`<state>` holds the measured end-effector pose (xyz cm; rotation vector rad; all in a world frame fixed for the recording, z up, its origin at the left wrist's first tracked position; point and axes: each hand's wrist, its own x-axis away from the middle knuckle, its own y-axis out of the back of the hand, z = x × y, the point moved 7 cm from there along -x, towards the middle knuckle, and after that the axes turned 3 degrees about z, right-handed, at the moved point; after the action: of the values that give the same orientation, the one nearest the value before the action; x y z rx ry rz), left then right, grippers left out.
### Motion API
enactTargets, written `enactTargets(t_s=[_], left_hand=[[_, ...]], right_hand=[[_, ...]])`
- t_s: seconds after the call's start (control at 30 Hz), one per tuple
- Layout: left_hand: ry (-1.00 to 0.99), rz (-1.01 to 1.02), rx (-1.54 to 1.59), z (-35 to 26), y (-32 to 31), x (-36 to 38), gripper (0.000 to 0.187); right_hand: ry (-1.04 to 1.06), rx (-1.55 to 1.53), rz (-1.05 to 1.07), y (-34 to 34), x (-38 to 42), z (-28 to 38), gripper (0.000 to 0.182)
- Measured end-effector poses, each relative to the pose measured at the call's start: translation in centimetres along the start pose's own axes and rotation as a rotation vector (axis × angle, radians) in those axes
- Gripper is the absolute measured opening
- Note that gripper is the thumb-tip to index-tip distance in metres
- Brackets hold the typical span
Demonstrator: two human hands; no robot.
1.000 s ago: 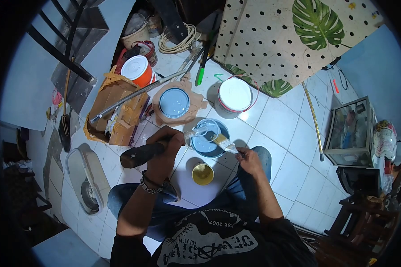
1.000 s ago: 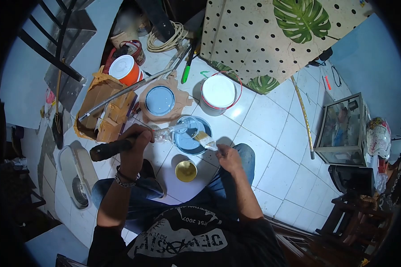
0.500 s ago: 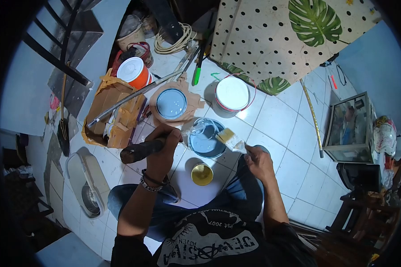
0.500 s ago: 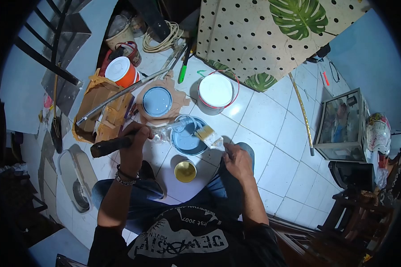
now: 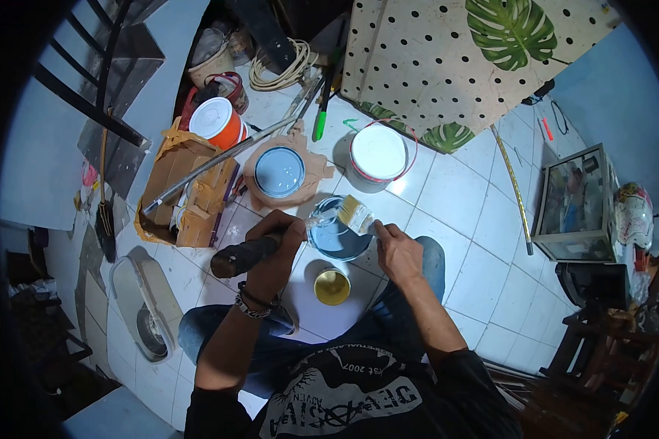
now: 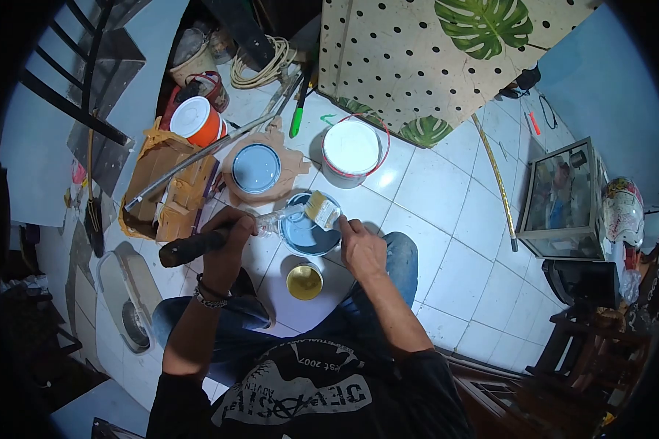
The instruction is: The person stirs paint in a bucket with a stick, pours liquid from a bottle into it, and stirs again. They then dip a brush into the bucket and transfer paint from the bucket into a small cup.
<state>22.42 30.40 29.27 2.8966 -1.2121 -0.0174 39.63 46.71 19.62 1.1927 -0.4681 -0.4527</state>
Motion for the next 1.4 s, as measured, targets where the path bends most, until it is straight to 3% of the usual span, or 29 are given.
enactTargets(t_s=[0.2,0.43,0.77,0.87,0.97,1.27,1.4], left_hand=[[-0.005,0.013,-0.073,-0.1,-0.6,0.0,0.016],[-0.022,0.04,-0.067,-0.2,-1.4,-0.1,0.016],[-0.062,0.059,-0.072,0.5,-1.5,-0.5,0.012],[-0.084,0.145,0.129,0.4,-2.2,-0.4,0.013],[-0.098,0.203,0.069,0.1,-2.4,-0.3,0.017],[-0.022,0.065,-0.005,-0.2,-2.7,-1.1,0.01],[-0.021,-0.019,0.036,-0.2,-2.2,-1.5,0.013]], right_hand=[[0.134,0.121,-0.051,-1.4,0.2,0.3,0.036],[0.025,0.015,0.114,-0.2,0.2,0.3,0.036],[-0.212,-0.369,0.12,0.8,1.3,-5.4,0.036],[-0.187,-0.422,0.091,0.4,2.1,-7.2,0.038],[-0.196,-0.585,0.065,-1.4,2.9,-9.6,0.039],[-0.159,-0.499,0.064,-0.1,3.8,-5.7,0.035],[-0.075,-0.235,0.134,-1.2,3.6,-3.1,0.037]])
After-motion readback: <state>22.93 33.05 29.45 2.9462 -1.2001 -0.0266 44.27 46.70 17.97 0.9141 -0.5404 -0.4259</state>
